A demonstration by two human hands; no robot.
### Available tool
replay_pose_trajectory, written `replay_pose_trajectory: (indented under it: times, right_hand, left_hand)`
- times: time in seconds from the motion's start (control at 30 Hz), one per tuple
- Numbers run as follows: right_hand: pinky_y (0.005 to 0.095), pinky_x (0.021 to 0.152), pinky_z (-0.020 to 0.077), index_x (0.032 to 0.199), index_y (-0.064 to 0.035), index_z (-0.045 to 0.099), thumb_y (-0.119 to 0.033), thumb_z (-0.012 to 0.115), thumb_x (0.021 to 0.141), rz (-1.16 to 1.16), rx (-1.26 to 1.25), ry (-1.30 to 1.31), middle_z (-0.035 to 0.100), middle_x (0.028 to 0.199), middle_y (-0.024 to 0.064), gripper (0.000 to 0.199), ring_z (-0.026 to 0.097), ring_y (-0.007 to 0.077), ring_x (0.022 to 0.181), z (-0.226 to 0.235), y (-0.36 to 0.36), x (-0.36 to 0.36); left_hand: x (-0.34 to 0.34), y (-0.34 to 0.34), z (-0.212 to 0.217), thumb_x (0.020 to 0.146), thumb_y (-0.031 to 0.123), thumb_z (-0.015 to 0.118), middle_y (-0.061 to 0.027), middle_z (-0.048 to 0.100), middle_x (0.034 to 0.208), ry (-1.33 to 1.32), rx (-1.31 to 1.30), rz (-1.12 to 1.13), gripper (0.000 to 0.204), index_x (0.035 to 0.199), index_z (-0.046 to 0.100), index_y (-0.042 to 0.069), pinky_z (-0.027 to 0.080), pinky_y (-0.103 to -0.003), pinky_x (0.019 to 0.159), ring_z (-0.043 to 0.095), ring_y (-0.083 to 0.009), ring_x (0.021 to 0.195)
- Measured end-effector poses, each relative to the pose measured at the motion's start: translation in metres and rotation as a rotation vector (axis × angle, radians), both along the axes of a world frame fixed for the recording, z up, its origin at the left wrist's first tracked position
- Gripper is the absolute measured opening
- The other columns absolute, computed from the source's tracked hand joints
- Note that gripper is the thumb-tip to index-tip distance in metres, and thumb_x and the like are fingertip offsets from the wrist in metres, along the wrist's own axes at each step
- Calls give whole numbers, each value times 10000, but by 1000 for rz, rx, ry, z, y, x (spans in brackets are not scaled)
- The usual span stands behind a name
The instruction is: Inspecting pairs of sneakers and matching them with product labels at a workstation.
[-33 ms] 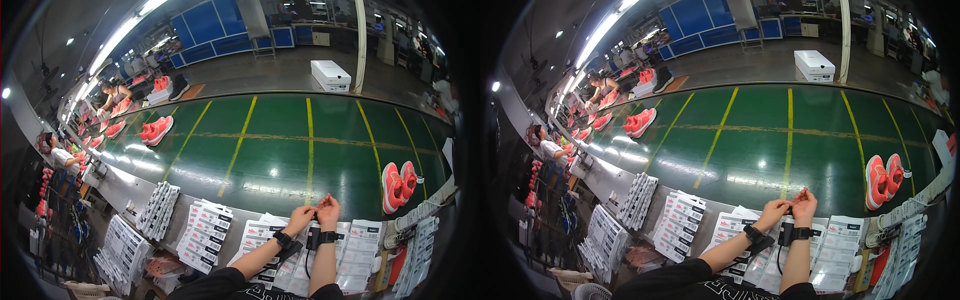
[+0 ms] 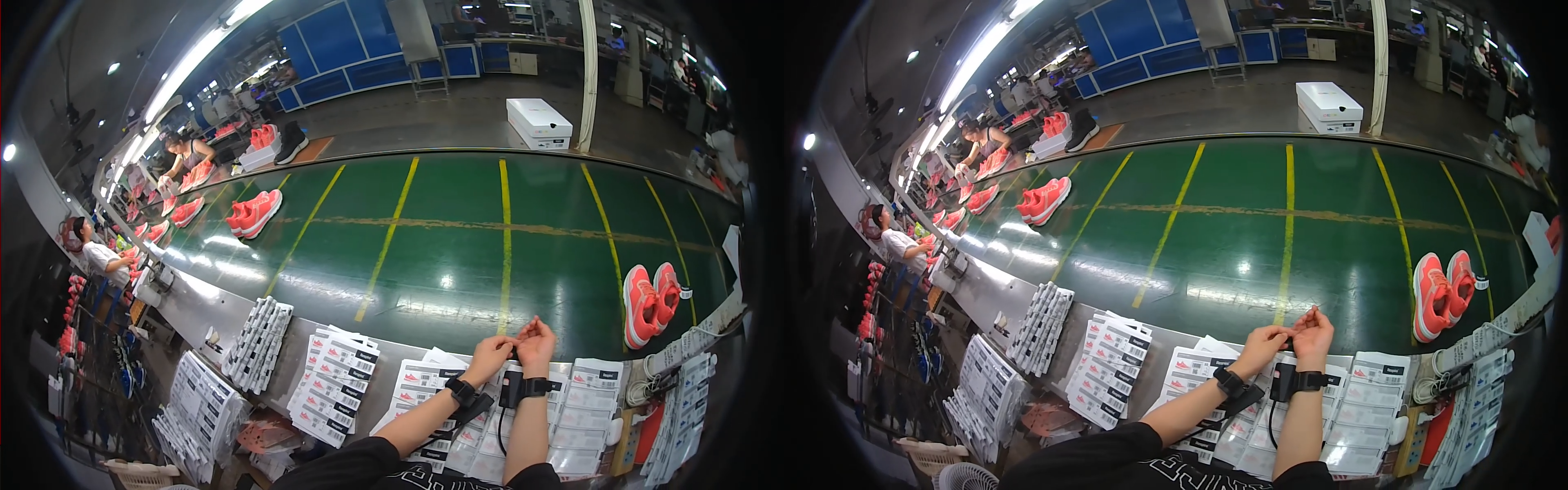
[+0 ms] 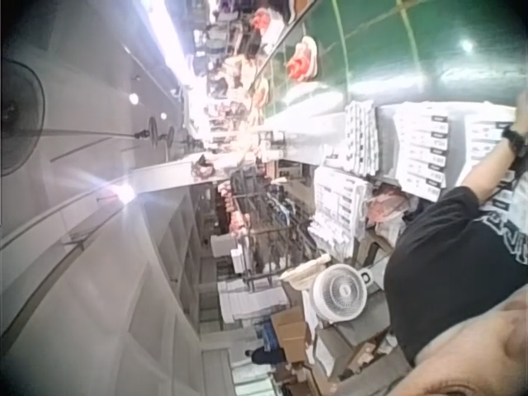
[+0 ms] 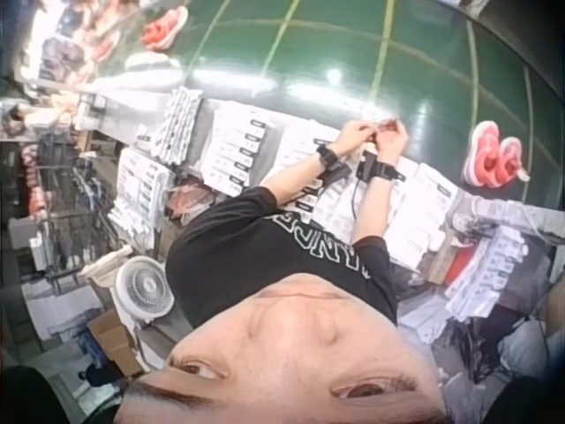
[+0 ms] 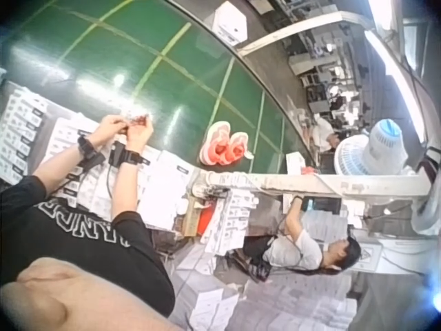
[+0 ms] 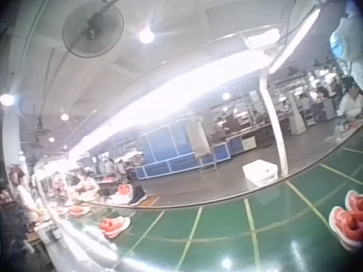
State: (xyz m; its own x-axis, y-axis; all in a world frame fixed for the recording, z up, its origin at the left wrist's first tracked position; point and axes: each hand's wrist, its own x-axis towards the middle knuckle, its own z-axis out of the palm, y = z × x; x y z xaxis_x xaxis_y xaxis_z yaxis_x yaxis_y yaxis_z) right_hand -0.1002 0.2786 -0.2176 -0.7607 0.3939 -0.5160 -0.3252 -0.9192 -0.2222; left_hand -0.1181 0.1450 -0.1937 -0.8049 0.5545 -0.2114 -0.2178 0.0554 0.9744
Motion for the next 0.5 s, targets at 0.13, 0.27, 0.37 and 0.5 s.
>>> replay_pose_trajectory:
  times: [0.13,0.27,0.37,0.5]
  right_hand:
    - [261,611,460,892,-21,590,-98,540,819,1,-1,-9,558,745,37,117,532,151,662,3,0,1]
    - [261,609,461,890,-20,589,-96,534,823,14,-1,3,559,745,38,116,532,152,659,4,-2,1]
    - [262,606,462,888,-20,589,-96,530,826,15,-11,7,560,746,39,114,533,155,660,5,-2,1]
    - [263,609,466,887,-21,590,-96,527,829,12,-15,10,562,747,39,114,536,159,662,8,-3,2]
  left_hand:
    - [-1,0,-1,874,43,484,-62,636,944,-3,18,-19,206,1007,624,-32,490,-206,725,577,-84,801]
    - [0,0,-4,878,44,486,-60,632,953,-33,28,-12,202,1008,619,-32,489,-207,728,576,-86,813]
    - [0,0,-7,879,45,487,-61,631,953,-35,27,-10,196,1002,620,-31,489,-207,727,575,-85,815]
    - [0,0,-5,879,44,489,-62,633,946,-29,14,-2,194,998,622,-30,488,-205,722,575,-82,807]
